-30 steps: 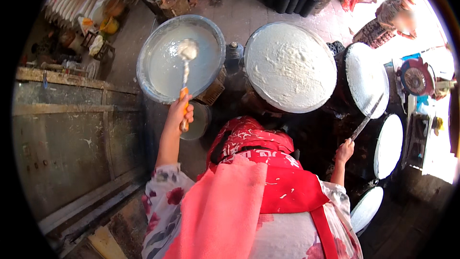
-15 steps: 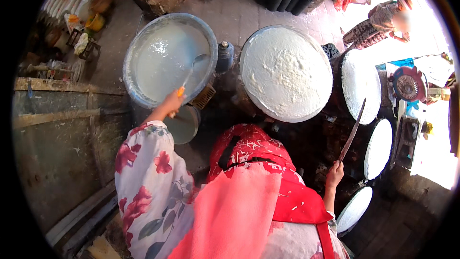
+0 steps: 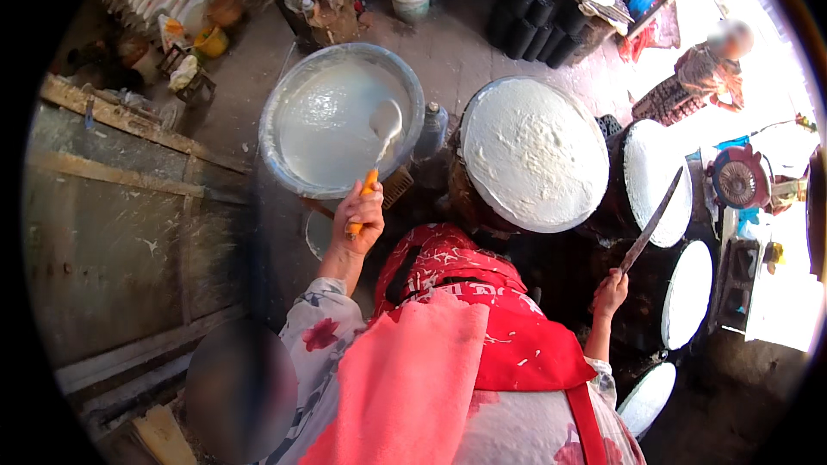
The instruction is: The person scoops white batter from a large metal bowl using a ladle and pours it onto several round, heated metal pans. They use a long wooden stick to spread the batter evenly across the surface of each pan. The person repeatedly moves between pans to manage the cooking process.
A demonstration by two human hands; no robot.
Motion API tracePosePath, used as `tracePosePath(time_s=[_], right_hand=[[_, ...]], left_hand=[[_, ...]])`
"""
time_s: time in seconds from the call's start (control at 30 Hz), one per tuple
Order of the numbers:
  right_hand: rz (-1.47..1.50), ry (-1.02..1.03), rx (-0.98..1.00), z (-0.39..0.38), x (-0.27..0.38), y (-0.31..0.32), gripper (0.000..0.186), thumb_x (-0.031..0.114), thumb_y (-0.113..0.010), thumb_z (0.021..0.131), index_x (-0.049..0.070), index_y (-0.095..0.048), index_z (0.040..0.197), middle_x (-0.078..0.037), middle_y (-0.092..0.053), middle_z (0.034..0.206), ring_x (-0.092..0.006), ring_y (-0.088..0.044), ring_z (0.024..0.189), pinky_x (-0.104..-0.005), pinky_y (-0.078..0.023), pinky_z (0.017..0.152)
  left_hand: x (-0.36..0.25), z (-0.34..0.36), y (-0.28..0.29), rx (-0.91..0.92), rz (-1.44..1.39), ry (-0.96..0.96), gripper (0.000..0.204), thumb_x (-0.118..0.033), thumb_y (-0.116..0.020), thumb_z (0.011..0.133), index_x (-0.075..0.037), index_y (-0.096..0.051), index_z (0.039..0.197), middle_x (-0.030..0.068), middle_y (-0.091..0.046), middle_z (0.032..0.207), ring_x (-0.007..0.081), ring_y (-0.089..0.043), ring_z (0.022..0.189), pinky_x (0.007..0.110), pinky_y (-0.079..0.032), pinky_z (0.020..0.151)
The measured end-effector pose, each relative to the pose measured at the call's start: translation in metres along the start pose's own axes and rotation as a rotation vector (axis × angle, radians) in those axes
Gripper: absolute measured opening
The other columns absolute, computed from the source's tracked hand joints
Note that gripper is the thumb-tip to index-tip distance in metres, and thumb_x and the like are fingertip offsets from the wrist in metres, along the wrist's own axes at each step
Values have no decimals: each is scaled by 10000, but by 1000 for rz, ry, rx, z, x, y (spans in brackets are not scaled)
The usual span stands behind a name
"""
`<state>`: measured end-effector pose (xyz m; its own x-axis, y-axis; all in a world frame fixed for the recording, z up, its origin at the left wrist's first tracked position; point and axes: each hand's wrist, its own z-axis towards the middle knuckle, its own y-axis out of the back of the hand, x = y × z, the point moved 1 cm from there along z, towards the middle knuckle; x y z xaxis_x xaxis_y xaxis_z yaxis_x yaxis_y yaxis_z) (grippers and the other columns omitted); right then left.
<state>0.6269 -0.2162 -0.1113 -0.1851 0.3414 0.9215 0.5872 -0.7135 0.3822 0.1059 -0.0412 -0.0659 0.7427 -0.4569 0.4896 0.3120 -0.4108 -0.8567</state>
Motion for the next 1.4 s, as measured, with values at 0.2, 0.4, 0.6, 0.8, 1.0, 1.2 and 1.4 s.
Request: tracePosePath(time_s=[0.2, 0.4, 0.6, 0.8, 1.0, 1.2, 1.4], right_hand=[[95, 72, 124, 14, 29, -64, 202, 214, -433, 968, 54, -528, 889, 21, -435, 534, -56, -389, 375, -207, -315, 343], [68, 156, 216, 6, 39, -112, 219, 224, -441, 968, 33, -533, 911, 18, -445, 537, -53, -400, 390, -221, -329, 364], [24, 200, 244, -6, 26, -116, 208, 210, -424, 971, 41, -529, 911, 17, -439, 539, -57, -390, 388, -216, -326, 371], [36, 107, 194, -13, 21, -77, 187, 214, -434, 970, 65, -529, 908, 21, -425, 537, -47, -382, 394, -205, -316, 356], [76, 25, 124, -8, 27, -45, 209, 234, -435, 971, 55, -534, 930, 17, -446, 546, -60, -405, 386, -217, -332, 355], [103, -23, 58, 8, 15, -1, 221, 246, -424, 972, 62, -527, 907, 11, -450, 546, -66, -423, 389, -220, -340, 352], [89, -103, -40, 35, 19, 51, 269, 294, -446, 959, 52, -549, 901, 5, -468, 541, -76, -438, 386, -232, -357, 354]], left_hand=[[48, -41, -132, 195, 308, 16, 375, -303, -343, 1002, 57, -412, 1078, 1, -397, 583, 79, -420, 382, 227, -402, 378], [47, -80, -208, 459, 669, -119, 394, -344, -322, 1002, 27, -365, 1129, 32, -419, 580, 92, -441, 355, 226, -414, 334], [-44, -68, -141, 222, 719, -489, 355, -317, -390, 990, 22, -436, 1085, 6, -419, 614, 61, -391, 389, 215, -355, 353], [-16, -50, -100, -568, 1284, -747, 261, -306, -500, 944, -51, -451, 975, -7, -402, 546, 87, -400, 368, 239, -353, 338], [-29, 35, -68, -541, 1648, -656, 274, -317, -509, 932, -54, -434, 959, -11, -408, 549, 98, -400, 383, 247, -343, 349], [35, 114, -118, -205, 1135, 14, 332, -357, -467, 959, -44, -481, 1067, -52, -372, 603, 22, -360, 436, 185, -317, 398], [182, 177, -150, 67, 1192, 329, 406, -321, -371, 995, -16, -401, 1260, -20, -382, 644, 31, -365, 413, 187, -375, 377]])
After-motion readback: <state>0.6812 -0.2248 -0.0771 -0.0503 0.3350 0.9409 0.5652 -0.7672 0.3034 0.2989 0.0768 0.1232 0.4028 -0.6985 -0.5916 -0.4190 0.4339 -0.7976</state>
